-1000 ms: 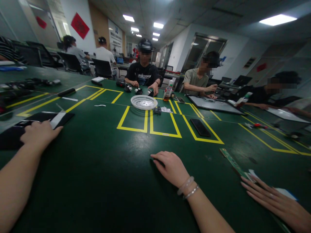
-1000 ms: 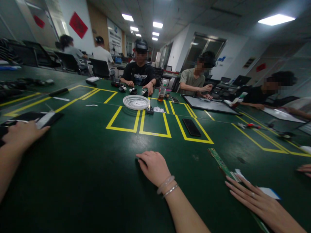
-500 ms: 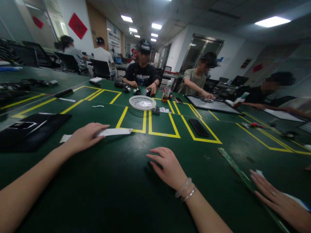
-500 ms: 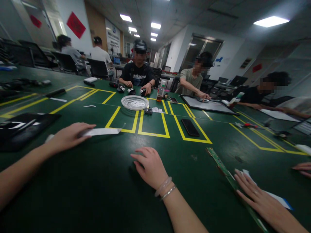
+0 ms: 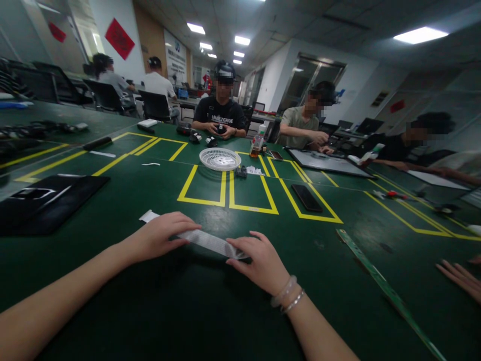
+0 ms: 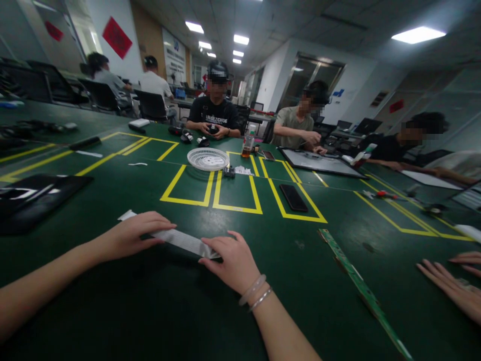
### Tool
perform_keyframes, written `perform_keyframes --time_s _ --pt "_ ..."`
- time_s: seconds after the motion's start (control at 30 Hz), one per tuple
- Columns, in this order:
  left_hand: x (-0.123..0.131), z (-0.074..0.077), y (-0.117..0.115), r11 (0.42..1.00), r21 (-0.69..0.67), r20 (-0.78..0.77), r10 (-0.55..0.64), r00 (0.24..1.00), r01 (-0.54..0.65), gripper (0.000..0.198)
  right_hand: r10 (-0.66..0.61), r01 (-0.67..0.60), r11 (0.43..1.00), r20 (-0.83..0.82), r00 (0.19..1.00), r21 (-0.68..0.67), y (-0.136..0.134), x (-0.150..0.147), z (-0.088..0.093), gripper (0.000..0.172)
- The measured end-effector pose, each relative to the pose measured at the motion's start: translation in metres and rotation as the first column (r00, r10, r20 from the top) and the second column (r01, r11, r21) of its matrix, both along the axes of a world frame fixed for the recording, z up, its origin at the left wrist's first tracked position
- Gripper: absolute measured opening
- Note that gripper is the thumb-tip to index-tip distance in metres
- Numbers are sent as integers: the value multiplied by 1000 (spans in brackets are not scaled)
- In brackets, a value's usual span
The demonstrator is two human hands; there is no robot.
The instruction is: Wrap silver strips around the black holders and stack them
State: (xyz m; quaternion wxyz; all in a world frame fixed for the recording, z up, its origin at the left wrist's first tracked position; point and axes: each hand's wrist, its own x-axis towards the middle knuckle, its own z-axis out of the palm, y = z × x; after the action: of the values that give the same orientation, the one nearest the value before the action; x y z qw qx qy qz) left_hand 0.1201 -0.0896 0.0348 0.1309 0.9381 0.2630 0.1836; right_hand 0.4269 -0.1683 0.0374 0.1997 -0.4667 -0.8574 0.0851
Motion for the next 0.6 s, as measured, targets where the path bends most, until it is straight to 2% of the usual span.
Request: perform_keyframes --time_s 0.1,0.27,0.4,0.47,0.53,0.6 --pt "-1 -1 0 1000 -21 19 -3 1000 3 41 13 -13 1000 9 1000 -6 0 0 0 45" --pt "10 -3 -7 996 -34 9 -76 997 77 39 0 0 1000 46 999 3 -1 -1 -1 34" --pt "9 -3 -7 996 -56 66 -61 996 65 35 45 -45 999 31 999 -3 -2 -4 -1 43" --pt "8 -3 -7 996 -66 92 -59 994 65 36 54 -54 999 37 998 4 -3 -5 0 40" --pt "6 -3 -5 996 -67 80 -58 995 64 38 32 -32 999 11 999 24 -3 -6 0 33" --pt "1 -2 1 999 -48 43 -21 999 23 40 -11 14 999 -89 996 34 -1 -3 0 29"
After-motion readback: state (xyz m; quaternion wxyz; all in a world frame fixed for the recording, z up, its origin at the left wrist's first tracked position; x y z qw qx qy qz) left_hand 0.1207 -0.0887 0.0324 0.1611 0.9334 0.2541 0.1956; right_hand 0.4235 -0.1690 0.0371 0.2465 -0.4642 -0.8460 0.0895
